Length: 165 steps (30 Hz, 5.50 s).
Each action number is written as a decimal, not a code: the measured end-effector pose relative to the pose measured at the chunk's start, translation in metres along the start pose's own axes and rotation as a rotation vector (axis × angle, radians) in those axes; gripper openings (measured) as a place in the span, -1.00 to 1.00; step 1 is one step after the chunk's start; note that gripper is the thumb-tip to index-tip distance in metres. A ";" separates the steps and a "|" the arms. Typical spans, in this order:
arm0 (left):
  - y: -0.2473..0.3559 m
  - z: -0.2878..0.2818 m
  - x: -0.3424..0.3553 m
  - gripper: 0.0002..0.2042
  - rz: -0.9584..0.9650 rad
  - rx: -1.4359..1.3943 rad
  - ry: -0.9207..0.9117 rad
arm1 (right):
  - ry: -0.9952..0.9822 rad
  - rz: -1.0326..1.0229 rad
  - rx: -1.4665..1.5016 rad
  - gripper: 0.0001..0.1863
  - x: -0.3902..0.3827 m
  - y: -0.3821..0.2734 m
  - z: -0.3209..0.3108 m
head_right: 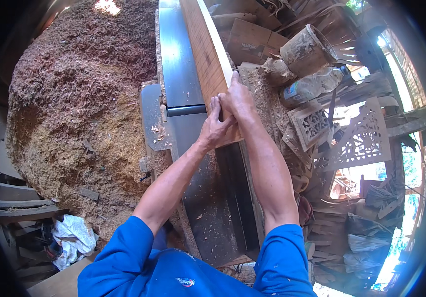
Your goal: The person passes a wooden plank over a jointer machine to flatten its edge and face, then places the processed wood onto a stack on the floor and picks up another plank to repeat the task.
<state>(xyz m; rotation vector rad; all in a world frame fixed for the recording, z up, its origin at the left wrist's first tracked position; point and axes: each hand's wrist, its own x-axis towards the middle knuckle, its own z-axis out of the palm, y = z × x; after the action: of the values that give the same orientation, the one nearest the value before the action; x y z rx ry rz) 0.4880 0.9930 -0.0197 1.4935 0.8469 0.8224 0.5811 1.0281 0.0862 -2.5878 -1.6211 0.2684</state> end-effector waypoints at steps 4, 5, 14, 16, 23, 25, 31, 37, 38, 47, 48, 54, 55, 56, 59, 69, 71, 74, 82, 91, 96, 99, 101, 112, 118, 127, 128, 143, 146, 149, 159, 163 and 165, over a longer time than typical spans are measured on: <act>0.005 0.001 0.004 0.16 0.024 0.002 -0.028 | 0.004 0.016 -0.013 -0.02 0.007 0.006 0.000; 0.005 0.004 0.007 0.15 0.016 -0.003 -0.033 | 0.020 0.007 -0.022 -0.02 0.009 0.009 0.000; -0.006 0.007 0.025 0.12 0.034 0.003 -0.003 | 0.023 0.002 -0.009 -0.07 0.023 0.008 0.001; -0.003 -0.001 0.025 0.11 0.046 0.006 0.007 | -0.007 -0.004 -0.024 0.01 0.025 0.000 0.000; -0.002 -0.007 0.033 0.10 0.036 0.000 0.016 | 0.016 -0.010 -0.015 0.00 0.036 -0.006 0.001; -0.004 -0.010 0.038 0.10 0.036 -0.004 0.022 | 0.014 -0.014 -0.006 0.00 0.040 -0.007 0.002; -0.004 -0.013 0.043 0.07 0.063 0.011 0.028 | 0.009 -0.008 -0.003 -0.01 0.048 -0.011 0.001; -0.008 -0.016 0.045 0.06 0.138 0.079 0.050 | 0.005 0.016 -0.012 0.00 0.053 -0.016 0.000; -0.007 -0.014 0.046 0.06 0.183 0.099 0.046 | 0.004 0.013 -0.022 0.01 0.054 -0.014 0.001; -0.049 -0.020 0.076 0.07 0.591 1.119 0.615 | 0.034 -0.055 0.021 -0.04 0.061 -0.039 -0.001; -0.045 -0.015 0.078 0.07 0.710 1.442 0.840 | 0.036 -0.046 0.018 -0.05 0.061 -0.033 -0.001; -0.018 -0.016 0.074 0.07 0.061 0.053 0.059 | -0.023 0.012 -0.036 0.02 0.066 -0.023 -0.009; -0.017 -0.021 0.076 0.07 0.042 0.058 0.048 | -0.024 0.011 -0.030 0.02 0.067 -0.027 -0.010; -0.016 -0.024 0.077 0.06 0.023 0.063 0.037 | -0.026 0.009 -0.034 0.02 0.067 -0.030 -0.011; -0.017 -0.020 0.078 0.05 0.060 0.041 0.079 | -0.030 0.024 -0.044 0.01 0.070 -0.032 -0.010; -0.020 -0.029 0.093 0.05 0.059 0.024 0.051 | -0.040 0.066 0.023 -0.05 0.083 -0.039 -0.013; -0.020 -0.029 0.096 0.04 0.074 0.016 0.069 | -0.028 0.081 0.015 -0.05 0.088 -0.038 -0.011; -0.020 -0.032 0.099 0.03 0.057 0.010 0.049 | -0.030 0.061 0.036 -0.04 0.090 -0.040 -0.010; -0.012 -0.038 0.103 0.04 0.044 0.061 0.041 | -0.035 0.072 0.062 -0.05 0.097 -0.043 -0.012; -0.002 -0.046 0.107 0.01 -0.033 -0.008 -0.045 | -0.017 0.069 0.101 -0.11 0.108 -0.042 -0.009; -0.001 -0.048 0.112 0.00 0.005 -0.005 -0.004 | -0.020 0.059 0.102 -0.15 0.107 -0.048 -0.013; -0.002 -0.046 0.113 0.00 0.003 -0.022 0.007 | -0.026 0.067 0.101 -0.15 0.109 -0.046 -0.014; -0.003 -0.046 0.114 0.00 -0.006 -0.039 0.001 | -0.043 0.076 0.101 -0.16 0.110 -0.048 -0.015; -0.008 -0.049 0.124 -0.01 0.009 -0.032 0.022 | -0.038 0.072 0.088 -0.18 0.122 -0.050 -0.012; -0.010 -0.051 0.130 -0.02 0.005 -0.048 -0.007 | -0.046 0.078 0.092 -0.17 0.125 -0.052 -0.013; -0.010 -0.055 0.134 -0.05 -0.001 -0.036 0.006 | -0.070 0.088 0.098 -0.17 0.128 -0.056 -0.016; -0.010 -0.056 0.135 -0.05 0.009 -0.025 0.011 | -0.074 0.087 0.095 -0.16 0.128 -0.057 -0.016; -0.007 -0.057 0.140 -0.06 0.019 0.009 0.010 | -0.061 0.067 0.105 -0.12 0.133 -0.057 -0.018; -0.006 -0.059 0.141 -0.07 -0.008 0.010 -0.007 | -0.043 0.066 0.103 -0.12 0.134 -0.057 -0.016; -0.011 -0.059 0.142 -0.12 -0.010 -0.001 0.017 | -0.061 0.059 0.099 -0.12 0.135 -0.062 -0.018; -0.010 -0.056 0.145 -0.05 -0.011 -0.030 0.006 | -0.057 0.061 0.084 -0.15 0.141 -0.056 -0.013; -0.031 -0.048 0.157 -0.21 0.081 -0.100 0.109 | 0.043 -0.007 0.107 -0.30 0.156 -0.049 0.004; -0.017 -0.032 0.155 -0.14 0.077 -0.255 0.013 | 0.158 -0.064 0.181 -0.45 0.159 -0.022 0.009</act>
<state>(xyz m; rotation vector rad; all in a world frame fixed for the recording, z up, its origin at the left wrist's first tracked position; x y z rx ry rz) 0.5352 1.1448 -0.0293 1.3026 0.6691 0.9606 0.6274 1.1804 0.0634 -2.3561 -1.5451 0.1912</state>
